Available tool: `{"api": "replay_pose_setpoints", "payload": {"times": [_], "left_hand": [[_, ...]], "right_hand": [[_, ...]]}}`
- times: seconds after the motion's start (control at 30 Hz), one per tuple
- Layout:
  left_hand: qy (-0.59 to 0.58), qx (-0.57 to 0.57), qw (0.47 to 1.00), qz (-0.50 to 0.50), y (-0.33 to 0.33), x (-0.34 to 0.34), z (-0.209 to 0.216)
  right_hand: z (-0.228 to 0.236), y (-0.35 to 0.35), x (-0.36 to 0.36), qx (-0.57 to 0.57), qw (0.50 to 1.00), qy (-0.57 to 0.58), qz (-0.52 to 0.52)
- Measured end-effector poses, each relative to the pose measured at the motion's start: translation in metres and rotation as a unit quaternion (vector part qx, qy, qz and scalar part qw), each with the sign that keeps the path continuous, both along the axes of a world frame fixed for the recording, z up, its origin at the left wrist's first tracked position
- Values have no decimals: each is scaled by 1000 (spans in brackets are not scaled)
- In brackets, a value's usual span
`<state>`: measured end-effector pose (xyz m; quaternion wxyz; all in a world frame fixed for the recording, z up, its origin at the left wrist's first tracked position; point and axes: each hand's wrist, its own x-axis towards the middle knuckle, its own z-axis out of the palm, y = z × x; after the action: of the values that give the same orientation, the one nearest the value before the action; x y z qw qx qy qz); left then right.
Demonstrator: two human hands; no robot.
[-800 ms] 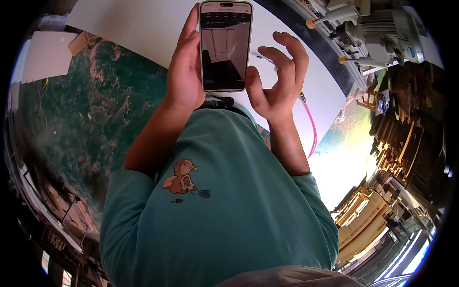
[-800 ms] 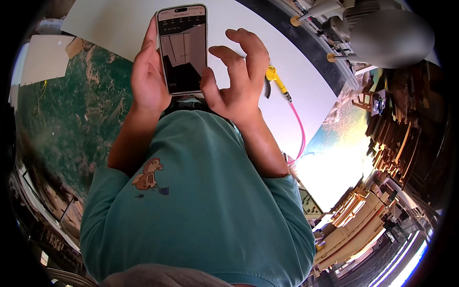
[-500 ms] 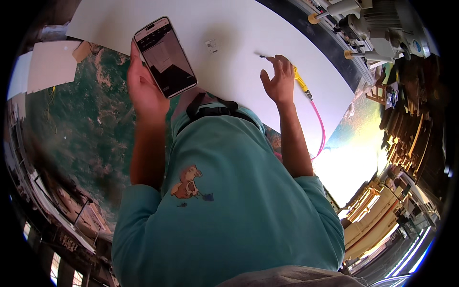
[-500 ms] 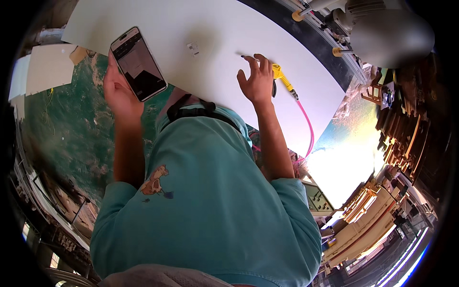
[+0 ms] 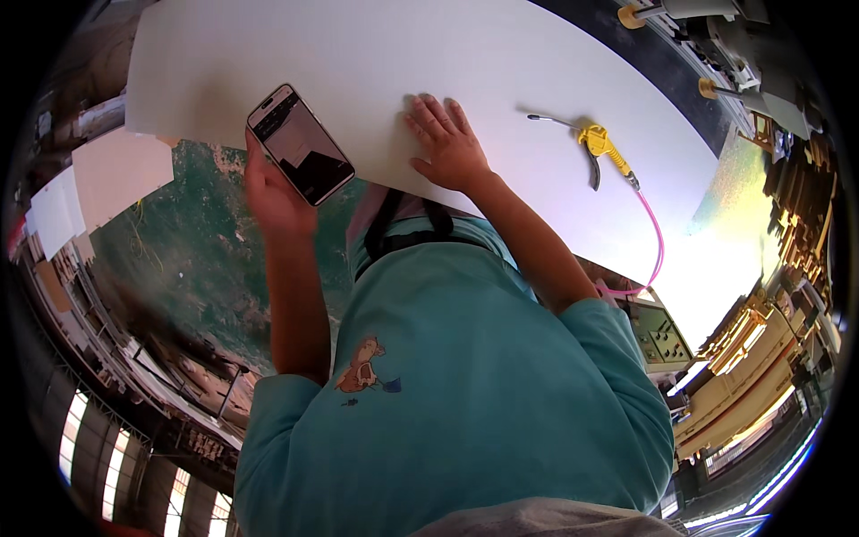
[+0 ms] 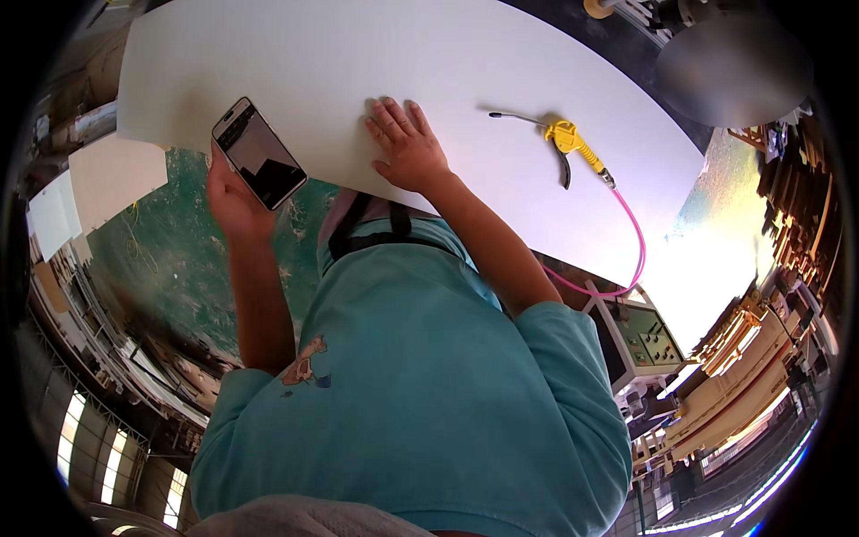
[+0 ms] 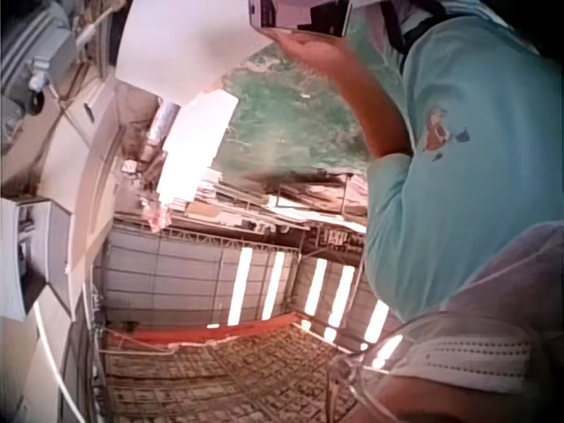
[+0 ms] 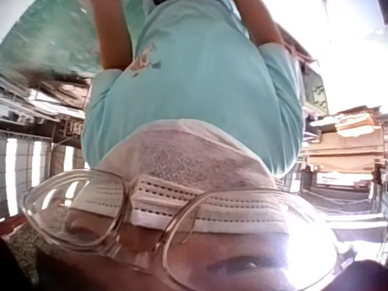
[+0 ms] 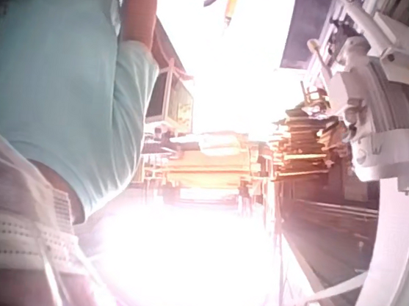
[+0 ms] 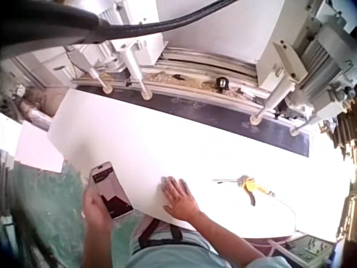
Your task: The person places a large white board onto a table saw, measures it with a tape measure, and cuts it using the saw. They then remove the cut piece and repeat the process with another board.
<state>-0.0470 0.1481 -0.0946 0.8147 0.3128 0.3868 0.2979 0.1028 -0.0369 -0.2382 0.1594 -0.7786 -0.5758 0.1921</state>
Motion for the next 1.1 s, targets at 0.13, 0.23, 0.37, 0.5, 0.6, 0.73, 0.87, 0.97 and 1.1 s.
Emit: {"api": "replay_pose_setpoints", "payload": {"times": [0.13, 0.23, 0.37, 0.5, 0.6, 0.73, 0.87, 0.97, 1.1], "left_hand": [[39, 8, 996, -81, 54, 77, -36], [38, -12, 981, -190, 80, 167, -70], [-55, 48, 959, -274, 124, 312, -129], [15, 231, 952, -200, 137, 431, -118], [-31, 285, 940, -183, 183, 505, -148], [121, 636, 761, 23, 177, 468, -169], [69, 672, 713, -188, 102, 285, -149], [245, 740, 504, -373, 69, 97, -168], [513, 691, 461, -213, 175, -62, -160]], "right_hand": [[10, 39, 9, 24, 996, 82, 12], [38, 39, 36, 104, 982, 105, -118], [58, -23, 71, 62, 914, -89, -392], [50, -111, 70, -113, 831, -187, -512], [37, -164, 63, -227, 831, -98, -498], [19, -198, 69, -180, 870, -80, -452], [15, -202, 74, -194, 863, -1, -466], [21, -204, 79, -210, 886, -113, -397], [32, -199, 71, -174, 862, -233, -416]]}}
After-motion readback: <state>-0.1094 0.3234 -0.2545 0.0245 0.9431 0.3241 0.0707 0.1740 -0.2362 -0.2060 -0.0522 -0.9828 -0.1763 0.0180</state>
